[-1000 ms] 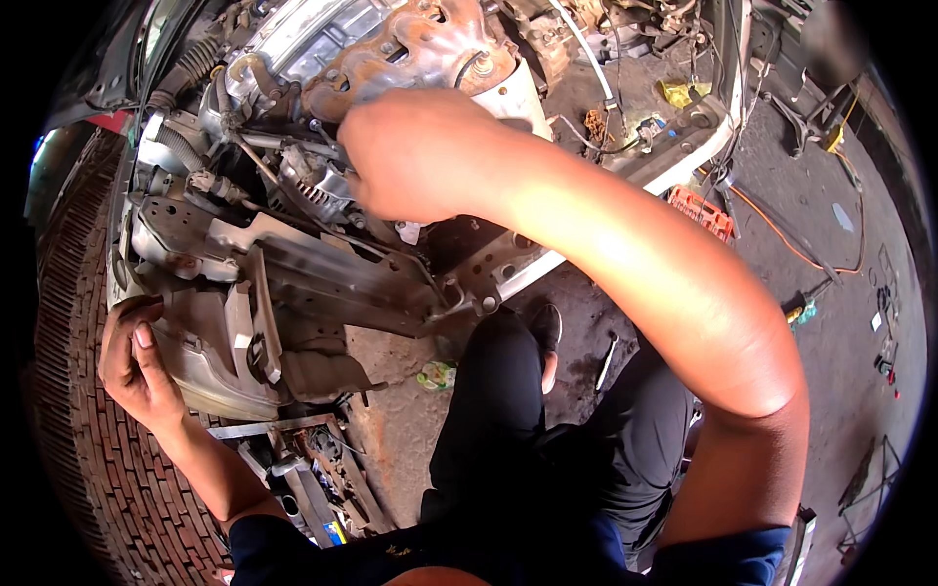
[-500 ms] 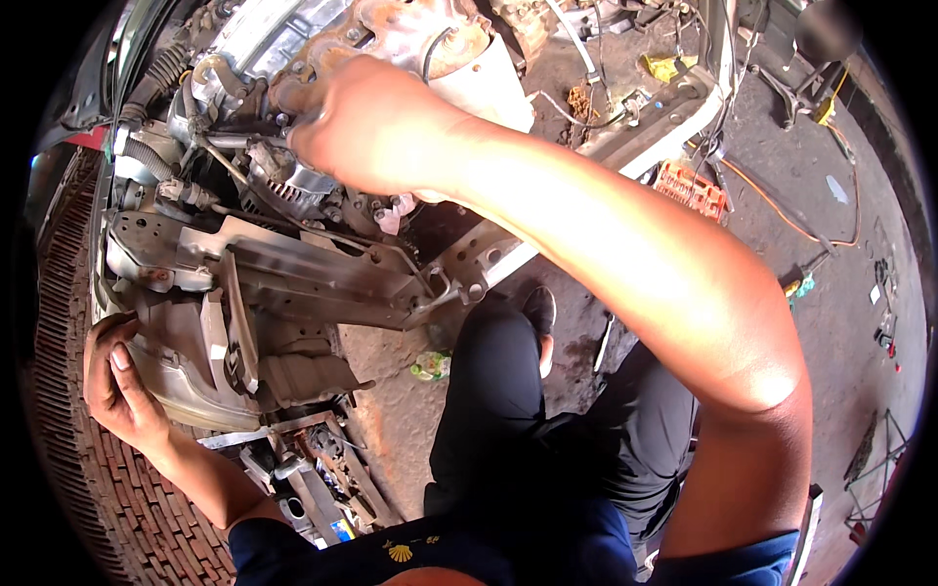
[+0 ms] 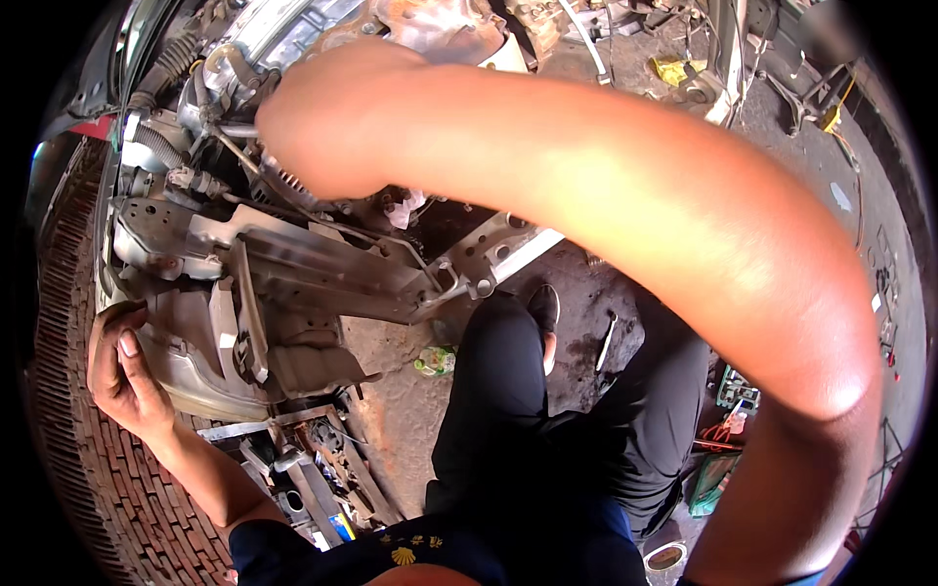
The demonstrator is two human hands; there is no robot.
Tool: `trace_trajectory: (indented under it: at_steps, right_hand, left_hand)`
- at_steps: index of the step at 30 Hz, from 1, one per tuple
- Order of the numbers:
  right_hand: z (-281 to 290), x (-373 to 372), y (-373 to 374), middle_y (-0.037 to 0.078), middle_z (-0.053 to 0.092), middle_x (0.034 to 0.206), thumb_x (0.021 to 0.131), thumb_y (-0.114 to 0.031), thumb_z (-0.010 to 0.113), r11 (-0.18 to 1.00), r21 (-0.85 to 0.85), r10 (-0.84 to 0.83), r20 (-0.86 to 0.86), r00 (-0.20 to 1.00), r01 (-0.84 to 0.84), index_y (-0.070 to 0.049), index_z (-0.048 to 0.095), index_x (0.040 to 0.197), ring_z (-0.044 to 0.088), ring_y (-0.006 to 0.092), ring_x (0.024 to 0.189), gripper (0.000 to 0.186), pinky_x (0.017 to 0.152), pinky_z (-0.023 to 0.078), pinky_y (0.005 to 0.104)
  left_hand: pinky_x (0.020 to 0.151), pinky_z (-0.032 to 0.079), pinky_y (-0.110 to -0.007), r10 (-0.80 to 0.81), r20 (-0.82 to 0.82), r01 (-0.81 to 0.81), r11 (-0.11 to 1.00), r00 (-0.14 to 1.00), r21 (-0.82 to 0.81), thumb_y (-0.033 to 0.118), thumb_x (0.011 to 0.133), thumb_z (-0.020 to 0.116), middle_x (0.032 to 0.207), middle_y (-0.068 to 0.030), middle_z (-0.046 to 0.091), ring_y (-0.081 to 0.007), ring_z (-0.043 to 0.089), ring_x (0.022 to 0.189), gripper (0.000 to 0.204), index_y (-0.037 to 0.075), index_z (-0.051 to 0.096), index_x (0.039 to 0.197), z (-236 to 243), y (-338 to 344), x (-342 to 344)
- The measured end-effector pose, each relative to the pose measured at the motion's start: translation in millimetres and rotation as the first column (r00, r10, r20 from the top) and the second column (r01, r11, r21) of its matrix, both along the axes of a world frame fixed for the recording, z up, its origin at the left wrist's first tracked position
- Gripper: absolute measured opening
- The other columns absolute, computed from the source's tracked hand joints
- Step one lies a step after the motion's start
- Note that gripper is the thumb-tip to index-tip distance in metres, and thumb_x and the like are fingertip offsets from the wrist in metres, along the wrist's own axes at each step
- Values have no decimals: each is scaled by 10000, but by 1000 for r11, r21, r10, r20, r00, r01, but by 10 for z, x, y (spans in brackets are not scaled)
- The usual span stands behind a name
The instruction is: The person disassembles car engine components by loosening bolts using a ratchet wrench with an extension bar, changing sockets, and unscrewing fasteners around the engine block by hand and with hand tools.
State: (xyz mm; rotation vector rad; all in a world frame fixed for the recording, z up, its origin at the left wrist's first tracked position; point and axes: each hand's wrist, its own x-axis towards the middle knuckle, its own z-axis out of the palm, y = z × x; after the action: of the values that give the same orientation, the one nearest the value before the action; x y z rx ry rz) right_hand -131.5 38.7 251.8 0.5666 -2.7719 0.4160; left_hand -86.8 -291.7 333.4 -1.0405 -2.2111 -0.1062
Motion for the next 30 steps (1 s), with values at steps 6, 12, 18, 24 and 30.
trace_trajectory:
  at_steps: [6,12,18,24,30]
  right_hand:
    - [-295,-47,49,226,758,1030,927,-308,741,930,-360,-103,-74,992,70,-20,750,1181,736,372,1001,384,922,562,445]
    - [-299,-14,-65,222,767,979,903,-257,724,765,-640,-64,33,997,70,-28,764,1202,758,338,962,379,908,571,400]
    - [-481,-58,-173,188,764,844,899,-238,715,591,-804,-65,30,997,63,-16,774,1164,772,293,784,351,825,596,410]
    - [-716,-54,-314,210,759,884,895,-213,731,409,-912,-155,-103,983,-31,16,782,1087,732,234,675,303,720,578,367]
    - [-798,-52,-209,-19,551,672,971,-176,718,-352,-919,134,137,982,176,-13,737,1052,417,50,515,183,443,314,294]
  left_hand:
    - [836,533,-357,-27,4,27,999,1000,24,207,1009,591,952,-217,725,-301,704,894,328,-95,702,947,-16,44,9]
    - [911,512,-377,-21,38,20,1000,999,10,238,1043,541,1022,-233,720,-309,687,972,386,-113,687,981,-5,-37,17]
    - [909,509,-372,-20,53,19,1000,998,18,235,1040,536,1024,-232,719,-303,685,967,385,-113,686,975,-8,-46,-4]
    - [842,530,-365,-11,29,10,999,1000,39,248,1020,589,952,-226,723,-305,698,896,368,-96,687,933,-9,22,3]
    - [825,531,-357,-12,32,11,1000,999,24,199,1006,598,929,-210,725,-301,702,882,313,-88,682,915,-4,33,46]
